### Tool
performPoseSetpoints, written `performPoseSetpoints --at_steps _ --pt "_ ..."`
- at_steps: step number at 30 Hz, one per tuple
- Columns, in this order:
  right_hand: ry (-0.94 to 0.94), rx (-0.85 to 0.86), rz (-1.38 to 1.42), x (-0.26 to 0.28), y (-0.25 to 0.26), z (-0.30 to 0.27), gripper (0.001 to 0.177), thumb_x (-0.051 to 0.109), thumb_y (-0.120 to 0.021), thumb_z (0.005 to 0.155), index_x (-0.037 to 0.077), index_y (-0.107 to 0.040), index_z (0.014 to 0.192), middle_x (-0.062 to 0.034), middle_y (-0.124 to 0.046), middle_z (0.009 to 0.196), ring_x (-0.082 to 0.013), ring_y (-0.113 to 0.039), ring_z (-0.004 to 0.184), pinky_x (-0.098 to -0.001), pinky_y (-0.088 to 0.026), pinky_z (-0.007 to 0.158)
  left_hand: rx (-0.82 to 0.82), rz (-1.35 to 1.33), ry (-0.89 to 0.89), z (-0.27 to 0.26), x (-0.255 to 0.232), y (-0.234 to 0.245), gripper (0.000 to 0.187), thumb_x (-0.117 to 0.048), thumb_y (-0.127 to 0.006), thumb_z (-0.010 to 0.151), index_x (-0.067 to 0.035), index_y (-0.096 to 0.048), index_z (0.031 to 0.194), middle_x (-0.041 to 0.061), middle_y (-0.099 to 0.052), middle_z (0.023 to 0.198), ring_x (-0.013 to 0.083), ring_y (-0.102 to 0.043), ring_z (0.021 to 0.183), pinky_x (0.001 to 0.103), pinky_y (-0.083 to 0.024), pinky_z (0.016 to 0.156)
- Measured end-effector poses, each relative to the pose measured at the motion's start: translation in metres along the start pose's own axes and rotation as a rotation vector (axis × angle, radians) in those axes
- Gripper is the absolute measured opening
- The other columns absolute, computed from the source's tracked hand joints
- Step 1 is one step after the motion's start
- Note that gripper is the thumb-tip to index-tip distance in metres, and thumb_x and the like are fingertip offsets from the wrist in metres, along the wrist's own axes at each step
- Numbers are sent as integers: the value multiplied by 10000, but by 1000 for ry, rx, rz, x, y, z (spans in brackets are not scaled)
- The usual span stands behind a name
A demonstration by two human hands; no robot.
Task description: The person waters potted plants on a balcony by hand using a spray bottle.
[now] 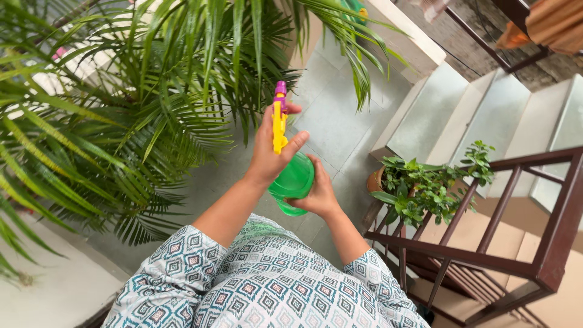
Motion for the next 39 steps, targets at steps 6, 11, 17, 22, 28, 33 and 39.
performPoseSetpoints --at_steps 6,11,17,22,28,33,39 --pt "109 119 -65 12 -29 14 1038 251 -949 475 62 -465 1373 -147 -649 1243 -317 -651 1181 -417 -524 1019 -185 96 451 -41 56 43 242 -143 -810 971 -15 -613 1027 72 -603 853 160 -550 779 327 -481 753" --pt "161 219 -77 16 -55 18 1045 275 -944 480 62 -459 1381 -164 -643 1265 -344 -638 1205 -433 -514 1033 -249 46 179 -43 15 73 308 -91 -743 863 -53 -564 1111 2 -632 1008 107 -594 959 273 -492 893" --pt "227 291 -88 29 -90 16 1071 275 -939 483 51 -429 1398 -176 -619 1282 -354 -612 1226 -437 -497 1043 -337 43 322 -69 15 113 175 -98 -758 929 -56 -608 1009 12 -627 915 121 -579 845 289 -493 793" --pt "241 358 -69 51 -114 8 1045 278 -926 501 47 -439 1396 -175 -619 1289 -354 -617 1232 -432 -503 1043 -413 121 335 -89 -4 146 177 -106 -761 955 -53 -592 965 10 -575 868 114 -528 773 283 -464 712" --pt "275 430 -84 76 -147 -6 1084 292 -933 488 35 -426 1411 -182 -614 1293 -363 -606 1233 -438 -493 1040 -407 77 166 -104 -41 178 160 -90 -712 953 -61 -589 1052 -9 -642 994 90 -586 892 243 -498 822" --pt "266 484 -42 89 -174 -18 1072 295 -919 486 40 -432 1407 -172 -626 1286 -348 -626 1221 -428 -509 1045 -569 -21 419 -134 -25 209 210 -107 -778 943 -42 -586 995 41 -622 881 164 -613 791 303 -499 723" --pt "366 540 -33 102 -200 -28 1057 267 -933 489 33 -443 1396 -179 -630 1276 -360 -619 1226 -431 -492 1061 -542 135 117 -145 -60 236 367 -97 -723 834 -62 -545 1152 8 -617 1059 113 -580 996 259 -463 909"
Point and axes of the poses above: each hand's wrist, its own z-axis towards the middle knuckle, its own y-axis out of the back of the hand, x = y × z, the point moved 4 cm from there along z, towards the middle knuckle
